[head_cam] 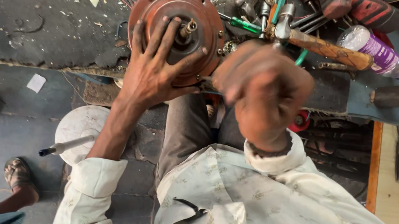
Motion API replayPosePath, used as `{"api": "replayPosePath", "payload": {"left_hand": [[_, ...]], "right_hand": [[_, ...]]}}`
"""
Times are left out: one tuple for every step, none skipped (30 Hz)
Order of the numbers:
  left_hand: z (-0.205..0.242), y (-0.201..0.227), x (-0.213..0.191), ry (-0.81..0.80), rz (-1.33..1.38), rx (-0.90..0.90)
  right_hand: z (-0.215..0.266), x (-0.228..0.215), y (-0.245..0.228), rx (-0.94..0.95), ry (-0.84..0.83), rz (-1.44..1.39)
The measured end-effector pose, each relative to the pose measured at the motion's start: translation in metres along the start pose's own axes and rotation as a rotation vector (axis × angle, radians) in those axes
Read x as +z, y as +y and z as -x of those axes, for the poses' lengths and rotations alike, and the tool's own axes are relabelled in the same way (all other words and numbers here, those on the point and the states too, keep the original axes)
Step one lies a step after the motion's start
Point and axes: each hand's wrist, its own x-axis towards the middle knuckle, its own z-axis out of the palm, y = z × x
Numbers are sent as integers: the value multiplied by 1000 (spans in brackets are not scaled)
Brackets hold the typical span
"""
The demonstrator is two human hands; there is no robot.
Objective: The person uses a screwdriver and hammer to adjust and secure a central component on a copper-colored motor housing. They repeatedly tap the screwdriver and hammer the housing while rotating the part to access different areas.
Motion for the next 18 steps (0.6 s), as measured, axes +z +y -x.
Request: {"api": "replayPosePath", "payload": {"left_hand": [[-1,1,-1,9,14,-4],[-1,2,-3,18,27,-9],[-2,4,-6,23,41,-5],[-1,7,-10,8,32,-23],[-3,8,-15,3,14,-43],[-5,7,-20,-1,-3,-64],[-5,9,-24,70,116,-90],[-4,10,-28,141,236,-116],[-5,10,-32,208,355,-141],[-6,11,-36,226,424,-182],[-8,12,-39,244,491,-224],[-10,14,-41,262,558,-266],[-15,14,-43,241,569,-268],[-21,15,-43,221,580,-269],[-27,16,-42,203,593,-273],[-31,17,-40,199,563,-257],[-36,16,-38,196,531,-239],[-41,13,-35,192,499,-222]], "right_hand": [[-1,-7,3,24,-206,-106],[-2,-14,3,124,-497,-206],[-4,-22,3,219,-713,-266],[-1,-25,0,272,-819,-244],[-5,-28,-1,307,-802,-147],[-4,-29,-2,291,-658,-42],[0,-29,-3,267,-485,16],[4,-29,-1,239,-335,50],[9,-27,2,212,-250,16],[11,-27,6,175,-177,-31],[14,-27,11,119,-112,-59],[15,-28,14,46,-63,-41],[16,-28,18,-26,-9,-1],[16,-30,18,-82,25,54],[16,-33,18,-135,59,111],[17,-35,15,-57,67,63],[17,-38,13,19,74,13],[18,-40,10,94,81,-36]]}}
